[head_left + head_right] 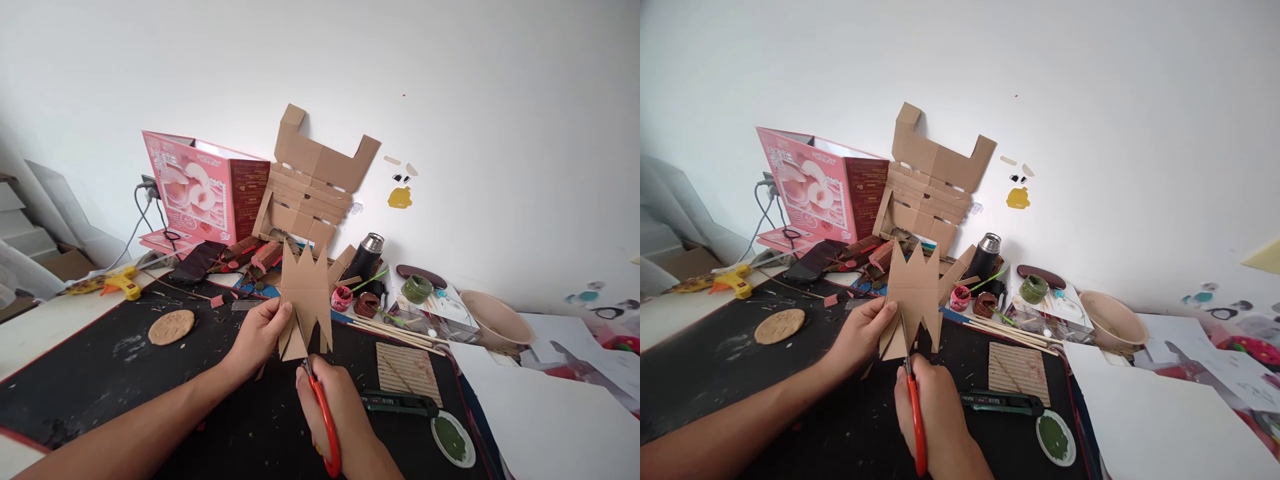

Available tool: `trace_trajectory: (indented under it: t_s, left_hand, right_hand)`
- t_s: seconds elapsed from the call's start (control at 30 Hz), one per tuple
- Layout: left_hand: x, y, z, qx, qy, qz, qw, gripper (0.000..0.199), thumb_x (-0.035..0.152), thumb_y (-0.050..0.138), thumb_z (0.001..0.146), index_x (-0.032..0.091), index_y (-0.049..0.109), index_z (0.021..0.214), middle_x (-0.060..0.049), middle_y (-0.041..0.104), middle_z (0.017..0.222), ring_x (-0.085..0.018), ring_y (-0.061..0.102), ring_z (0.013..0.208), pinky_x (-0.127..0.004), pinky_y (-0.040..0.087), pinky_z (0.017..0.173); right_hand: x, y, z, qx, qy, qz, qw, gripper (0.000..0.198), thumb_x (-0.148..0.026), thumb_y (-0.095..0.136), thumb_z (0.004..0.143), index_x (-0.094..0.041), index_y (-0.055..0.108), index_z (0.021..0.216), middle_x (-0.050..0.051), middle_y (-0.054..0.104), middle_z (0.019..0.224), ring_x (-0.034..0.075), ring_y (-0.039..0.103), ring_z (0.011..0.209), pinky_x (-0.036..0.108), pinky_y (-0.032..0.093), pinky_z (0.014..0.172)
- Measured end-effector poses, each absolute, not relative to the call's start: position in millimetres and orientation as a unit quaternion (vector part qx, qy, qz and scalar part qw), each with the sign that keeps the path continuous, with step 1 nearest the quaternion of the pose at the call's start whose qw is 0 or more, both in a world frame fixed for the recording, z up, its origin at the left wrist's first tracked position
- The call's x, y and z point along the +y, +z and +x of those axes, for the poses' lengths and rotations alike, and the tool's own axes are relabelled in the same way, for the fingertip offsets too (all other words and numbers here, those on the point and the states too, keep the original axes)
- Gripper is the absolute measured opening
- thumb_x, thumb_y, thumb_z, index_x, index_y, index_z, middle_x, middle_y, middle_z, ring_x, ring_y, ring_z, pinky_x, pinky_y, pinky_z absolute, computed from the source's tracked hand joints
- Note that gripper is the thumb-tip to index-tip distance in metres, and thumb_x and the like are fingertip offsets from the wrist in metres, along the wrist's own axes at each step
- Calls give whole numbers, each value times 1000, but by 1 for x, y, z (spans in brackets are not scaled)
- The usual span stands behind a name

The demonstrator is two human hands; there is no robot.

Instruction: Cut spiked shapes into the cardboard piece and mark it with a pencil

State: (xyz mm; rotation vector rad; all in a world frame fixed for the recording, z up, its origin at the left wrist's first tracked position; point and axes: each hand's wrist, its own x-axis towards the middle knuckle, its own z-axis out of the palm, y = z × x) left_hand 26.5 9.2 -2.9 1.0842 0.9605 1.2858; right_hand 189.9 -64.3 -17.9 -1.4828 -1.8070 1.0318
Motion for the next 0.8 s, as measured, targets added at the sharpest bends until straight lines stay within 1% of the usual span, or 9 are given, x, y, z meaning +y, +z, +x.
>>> trace_trajectory:
  t_s: [0.17, 0.33, 0.47, 0.53, 0.63, 0.73, 0.8]
  left_hand:
    - [9, -4, 26, 403, 551, 459, 569, 57, 75, 82, 71, 19, 71, 78, -5, 77, 77, -20, 67, 65, -31, 56, 64]
    - [10, -5, 26, 403, 553, 461, 566, 56, 74, 82, 72, 19, 72, 79, -5, 78, 79, -21, 68, 67, -31, 57, 65]
    - [9, -4, 26, 406, 552, 465, 560, 55, 73, 81, 73, 19, 71, 78, -6, 78, 78, -22, 68, 67, -32, 57, 65]
    - [9, -4, 26, 409, 552, 466, 557, 55, 73, 81, 72, 20, 71, 77, -5, 78, 77, -22, 68, 67, -32, 56, 65]
    - [10, -4, 26, 418, 549, 471, 549, 55, 73, 80, 72, 19, 71, 76, -5, 77, 76, -21, 66, 65, -32, 56, 63]
    - [10, -5, 26, 414, 551, 472, 550, 55, 73, 80, 73, 19, 71, 77, -5, 76, 76, -21, 66, 64, -32, 56, 63]
    - [11, -6, 26, 408, 553, 470, 554, 54, 72, 80, 74, 19, 71, 77, -5, 76, 76, -21, 66, 64, -32, 56, 63]
  right_hand:
    - [-64, -18, 189, -689, 362, -557, 289, 34, -43, 53, 104, -25, 48, 76, -6, 44, 50, 12, 46, 34, 23, 27, 40]
    - [-66, -8, 187, -699, 350, -560, 276, 31, -38, 51, 104, -25, 46, 76, -5, 48, 54, 12, 47, 36, 24, 29, 42]
    - [-68, 1, 185, -705, 337, -563, 268, 32, -35, 51, 104, -25, 42, 75, -3, 50, 58, 13, 50, 43, 23, 32, 46]
    - [-68, 2, 185, -700, 344, -566, 268, 33, -36, 51, 105, -25, 42, 75, -3, 50, 58, 13, 51, 44, 23, 33, 46]
    - [-70, 0, 185, -677, 381, -569, 271, 34, -42, 52, 106, -26, 45, 77, -4, 49, 56, 13, 50, 38, 23, 30, 42]
    - [-70, -1, 185, -660, 399, -568, 288, 36, -48, 55, 105, -26, 51, 77, -5, 51, 54, 13, 52, 37, 22, 30, 40]
    - [-70, 0, 186, -658, 400, -568, 292, 36, -48, 56, 105, -25, 56, 78, -5, 52, 53, 13, 54, 37, 22, 32, 41]
